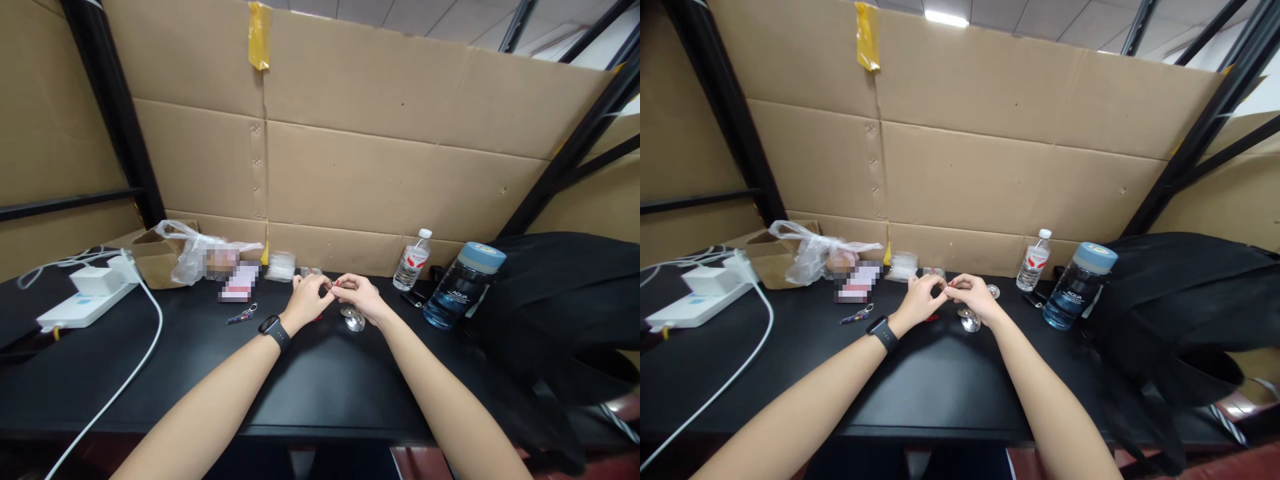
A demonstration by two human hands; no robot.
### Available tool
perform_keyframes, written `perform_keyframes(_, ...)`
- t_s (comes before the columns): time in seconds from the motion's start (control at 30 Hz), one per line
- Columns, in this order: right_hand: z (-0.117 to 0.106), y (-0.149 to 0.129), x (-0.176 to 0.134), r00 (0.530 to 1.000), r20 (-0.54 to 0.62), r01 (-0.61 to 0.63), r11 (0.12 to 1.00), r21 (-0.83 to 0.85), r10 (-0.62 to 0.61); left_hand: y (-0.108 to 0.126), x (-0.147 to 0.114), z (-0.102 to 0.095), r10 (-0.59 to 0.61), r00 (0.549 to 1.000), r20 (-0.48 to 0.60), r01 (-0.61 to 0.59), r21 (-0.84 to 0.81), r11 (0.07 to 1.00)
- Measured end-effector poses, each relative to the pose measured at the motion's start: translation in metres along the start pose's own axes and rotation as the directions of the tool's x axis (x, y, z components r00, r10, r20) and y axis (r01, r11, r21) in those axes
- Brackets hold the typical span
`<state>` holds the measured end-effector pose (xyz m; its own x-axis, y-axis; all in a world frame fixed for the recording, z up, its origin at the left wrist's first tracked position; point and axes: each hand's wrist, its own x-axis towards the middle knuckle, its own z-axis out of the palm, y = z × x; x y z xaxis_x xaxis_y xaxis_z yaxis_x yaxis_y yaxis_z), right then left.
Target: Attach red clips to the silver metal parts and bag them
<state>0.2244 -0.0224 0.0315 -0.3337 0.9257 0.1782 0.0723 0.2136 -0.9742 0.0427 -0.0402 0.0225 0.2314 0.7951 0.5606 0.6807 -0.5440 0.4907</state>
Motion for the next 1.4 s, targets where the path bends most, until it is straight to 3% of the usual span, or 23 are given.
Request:
perform_keyframes(0.1,-0.008,-0.004,0.0,0.999,-0.001,0.047,0.994,-0.098,-0.048,-0.006,0.003,-0.007,0.035,0.998,0.061,-0.037,0.031,0.999)
perform_keyframes(0.23,-0.036,-0.011,0.001,0.994,0.032,0.109,0.924,-0.366,-0.104,-0.028,0.009,-0.023,0.126,0.978,0.163,-0.139,0.067,0.988)
perform_keyframes(0.4,-0.064,-0.017,-0.005,0.963,0.265,0.136,0.758,-0.638,0.049,-0.06,0.011,-0.042,0.184,0.917,0.355,-0.183,-0.036,0.982)
perform_keyframes(0.53,-0.064,-0.019,-0.008,0.937,0.317,0.137,0.676,-0.724,0.149,-0.071,0.01,-0.045,0.155,0.886,0.436,-0.129,-0.088,0.988)
perform_keyframes(0.73,-0.061,-0.016,-0.006,0.919,0.342,0.135,0.661,-0.738,0.194,-0.075,0.011,-0.039,0.162,0.887,0.432,-0.146,-0.072,0.987)
perform_keyframes(0.9,-0.062,-0.012,-0.004,0.912,0.367,0.166,0.658,-0.735,0.18,-0.078,0.007,-0.022,0.029,0.96,0.278,-0.085,0.192,0.978)
perform_keyframes(1.0,-0.061,-0.011,-0.004,0.913,0.359,0.158,0.645,-0.748,0.193,-0.08,0.005,-0.01,0.002,0.966,0.258,-0.077,0.281,0.957)
perform_keyframes(1.13,-0.061,-0.01,-0.004,0.912,0.357,0.145,0.656,-0.741,0.203,-0.08,0.006,-0.001,-0.006,0.967,0.255,-0.07,0.286,0.956)
perform_keyframes(1.4,-0.058,-0.003,-0.003,0.921,0.309,0.088,0.645,-0.759,0.238,-0.077,0.008,-0.004,0.016,0.973,0.23,-0.082,0.28,0.956)
